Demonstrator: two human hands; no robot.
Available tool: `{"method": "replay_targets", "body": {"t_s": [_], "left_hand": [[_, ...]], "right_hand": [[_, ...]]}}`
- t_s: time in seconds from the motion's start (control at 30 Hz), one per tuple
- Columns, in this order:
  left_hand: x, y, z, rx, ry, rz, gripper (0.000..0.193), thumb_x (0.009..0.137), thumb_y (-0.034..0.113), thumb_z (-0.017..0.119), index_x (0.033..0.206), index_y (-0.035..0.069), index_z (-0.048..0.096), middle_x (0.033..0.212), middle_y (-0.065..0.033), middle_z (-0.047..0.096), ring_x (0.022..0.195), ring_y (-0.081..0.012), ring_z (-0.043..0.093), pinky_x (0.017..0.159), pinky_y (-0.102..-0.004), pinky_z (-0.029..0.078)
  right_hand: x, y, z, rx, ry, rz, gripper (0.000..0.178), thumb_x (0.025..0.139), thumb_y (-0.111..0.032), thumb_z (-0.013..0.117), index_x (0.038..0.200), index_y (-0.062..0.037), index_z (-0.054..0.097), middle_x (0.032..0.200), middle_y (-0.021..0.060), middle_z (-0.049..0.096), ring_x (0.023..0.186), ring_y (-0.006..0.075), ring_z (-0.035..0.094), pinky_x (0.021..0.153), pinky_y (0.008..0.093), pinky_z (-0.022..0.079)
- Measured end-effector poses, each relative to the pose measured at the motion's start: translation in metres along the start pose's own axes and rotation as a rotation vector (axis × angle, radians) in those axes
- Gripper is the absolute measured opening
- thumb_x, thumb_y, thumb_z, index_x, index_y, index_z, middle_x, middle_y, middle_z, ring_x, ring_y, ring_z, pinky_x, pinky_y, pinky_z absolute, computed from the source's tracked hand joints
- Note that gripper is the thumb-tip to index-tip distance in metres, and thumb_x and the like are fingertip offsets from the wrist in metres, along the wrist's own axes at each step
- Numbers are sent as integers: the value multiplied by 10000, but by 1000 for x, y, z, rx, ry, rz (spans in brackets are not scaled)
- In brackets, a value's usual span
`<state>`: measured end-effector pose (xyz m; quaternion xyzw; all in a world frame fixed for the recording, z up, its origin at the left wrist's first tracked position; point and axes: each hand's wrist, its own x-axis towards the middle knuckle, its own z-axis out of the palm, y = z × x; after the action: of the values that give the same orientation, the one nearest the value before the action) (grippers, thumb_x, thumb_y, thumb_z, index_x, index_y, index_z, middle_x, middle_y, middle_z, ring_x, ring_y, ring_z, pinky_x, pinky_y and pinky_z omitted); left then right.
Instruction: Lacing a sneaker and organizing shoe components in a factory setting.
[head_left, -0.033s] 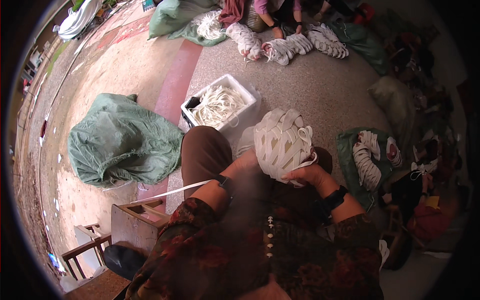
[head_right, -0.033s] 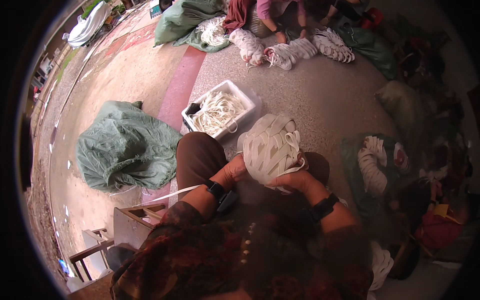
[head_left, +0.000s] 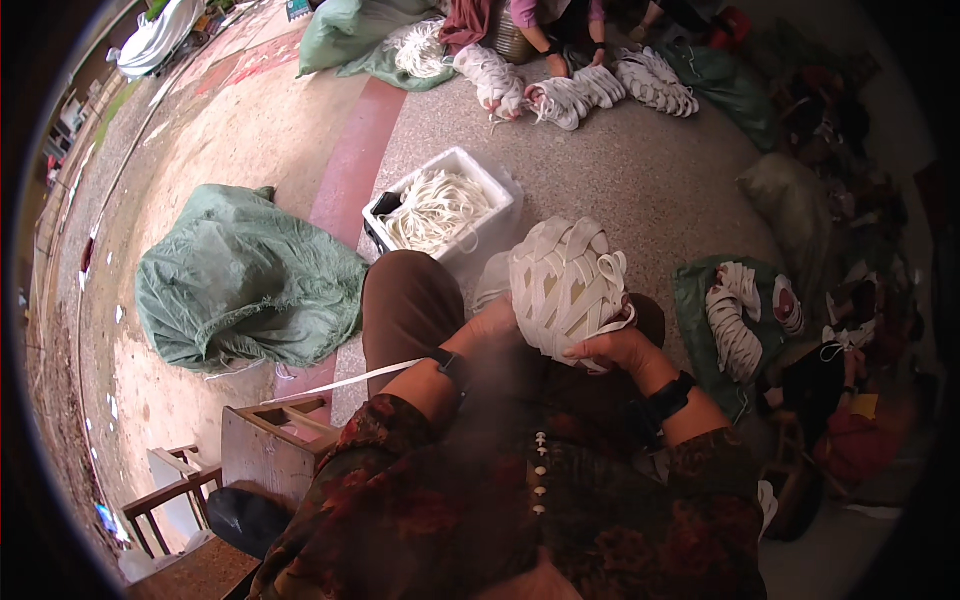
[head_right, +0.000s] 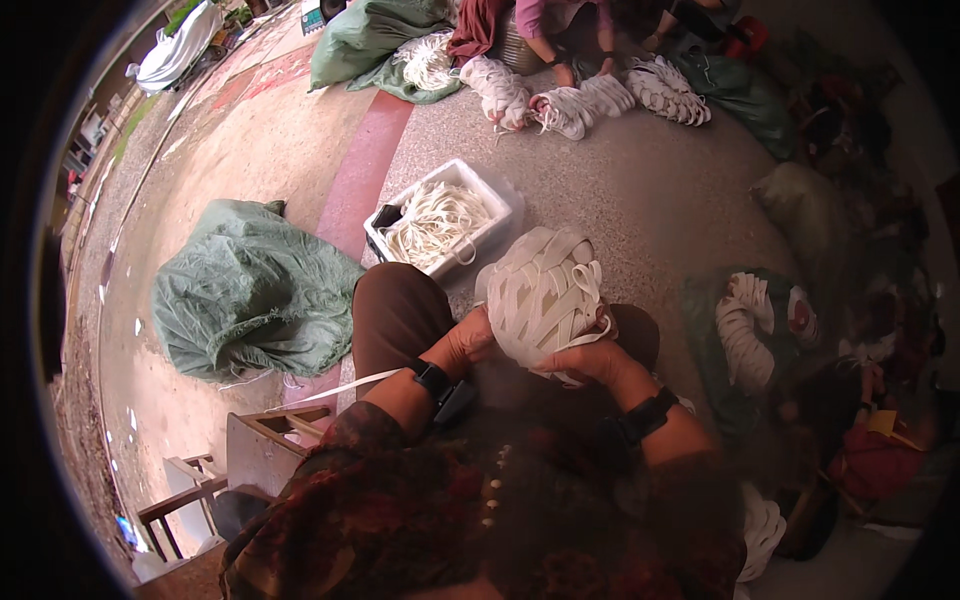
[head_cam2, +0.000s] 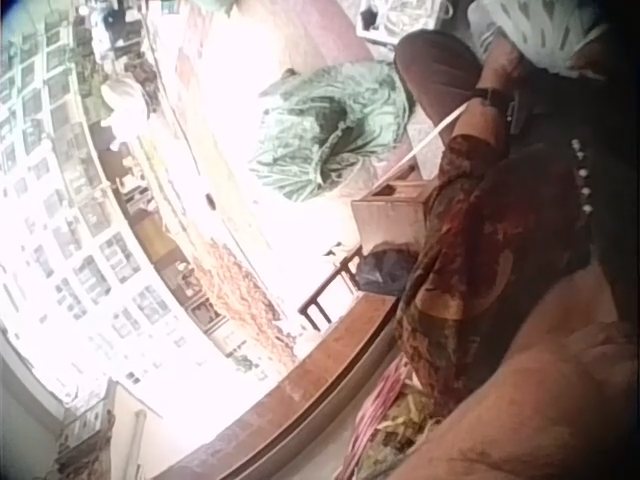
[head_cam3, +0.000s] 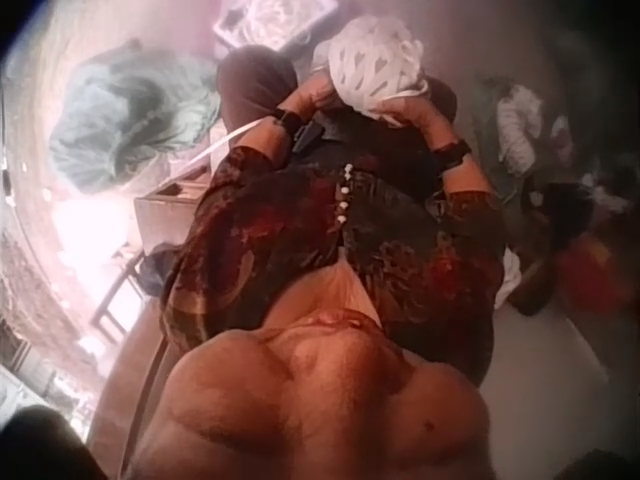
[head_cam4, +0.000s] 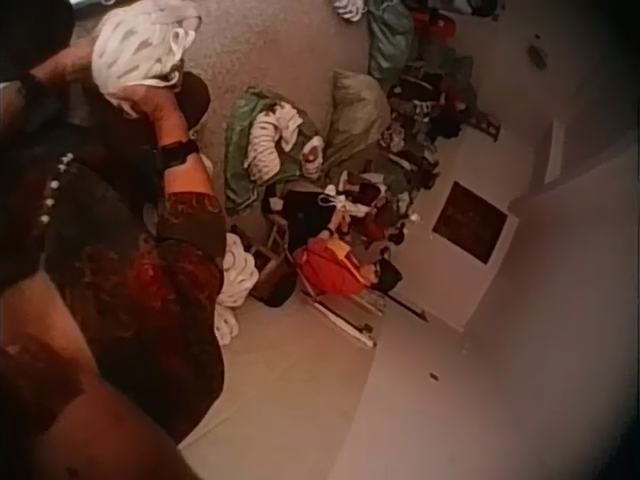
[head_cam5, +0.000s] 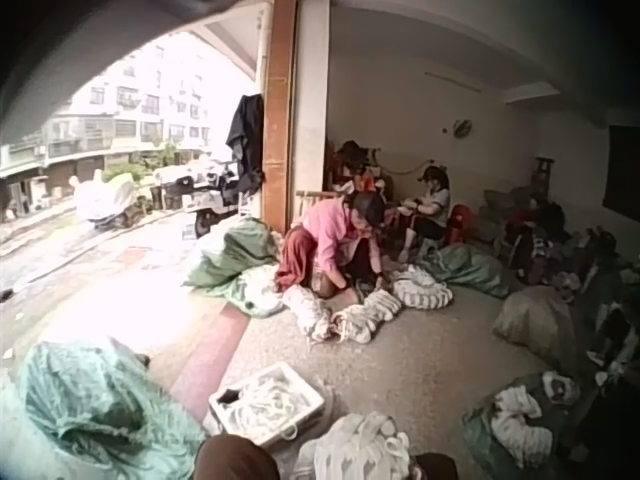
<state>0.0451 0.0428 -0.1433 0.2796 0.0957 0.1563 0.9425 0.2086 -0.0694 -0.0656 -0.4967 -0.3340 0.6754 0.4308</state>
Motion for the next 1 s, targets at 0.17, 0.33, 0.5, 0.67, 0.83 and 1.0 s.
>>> {"method": "replay_targets", "body": {"t_s": [0.17, 0.33, 0.5, 0.67, 0.83, 1.0], "left_hand": [[2, -8, -8, -24, 16, 11, 513, 792, 126, 709, 1261, 69, 508, 1243, -88, 556, 1116, -217, 551, 939, -377, 465], [5, -13, -10, -45, 106, 34, 301, 886, 114, 579, 1178, 45, 570, 1199, -111, 575, 1074, -240, 574, 914, -386, 480], [13, -17, -26, 9, 178, -27, 325, 925, 139, 518, 1214, -9, 525, 1220, -148, 560, 1093, -245, 565, 939, -365, 466], [18, -16, -20, 282, 492, -86, 286, 860, 16, 430, 1094, -24, 590, 966, -125, 654, 743, -213, 644, 548, -303, 502], [-3, -18, -55, 663, 627, -161, 282, 813, 9, 493, 1069, -5, 611, 961, -126, 651, 736, -209, 629, 576, -308, 494], [-13, -4, -42, 1302, 726, 514, 286, 793, 87, 576, 1065, 0, 595, 1006, -145, 620, 891, -284, 600, 794, -371, 475]], "right_hand": [[0, 9, -2, 13, 33, 61, 767, 594, -48, 823, 1273, -70, 467, 1213, 60, 557, 1137, 205, 504, 985, 326, 401], [4, 5, -11, -142, 5, 94, 717, 642, -73, 804, 1274, -52, 465, 1239, 74, 544, 1149, 208, 497, 989, 327, 393], [9, -6, -4, -275, 23, 72, 660, 716, -75, 741, 1294, -12, 428, 1241, 99, 536, 1159, 214, 486, 999, 327, 373], [30, -14, -7, -571, 188, 71, 715, 674, -97, 751, 1299, -12, 414, 1230, 113, 544, 1136, 243, 507, 983, 336, 390], [89, -5, 3, -1110, 123, 371, 703, 637, -217, 760, 1252, -2, 495, 1245, 137, 547, 1126, 257, 522, 967, 321, 400], [101, -4, 4, -1078, 104, 384, 579, 647, -310, 733, 1137, -31, 602, 1165, 167, 592, 1097, 288, 539, 942, 332, 416]]}}
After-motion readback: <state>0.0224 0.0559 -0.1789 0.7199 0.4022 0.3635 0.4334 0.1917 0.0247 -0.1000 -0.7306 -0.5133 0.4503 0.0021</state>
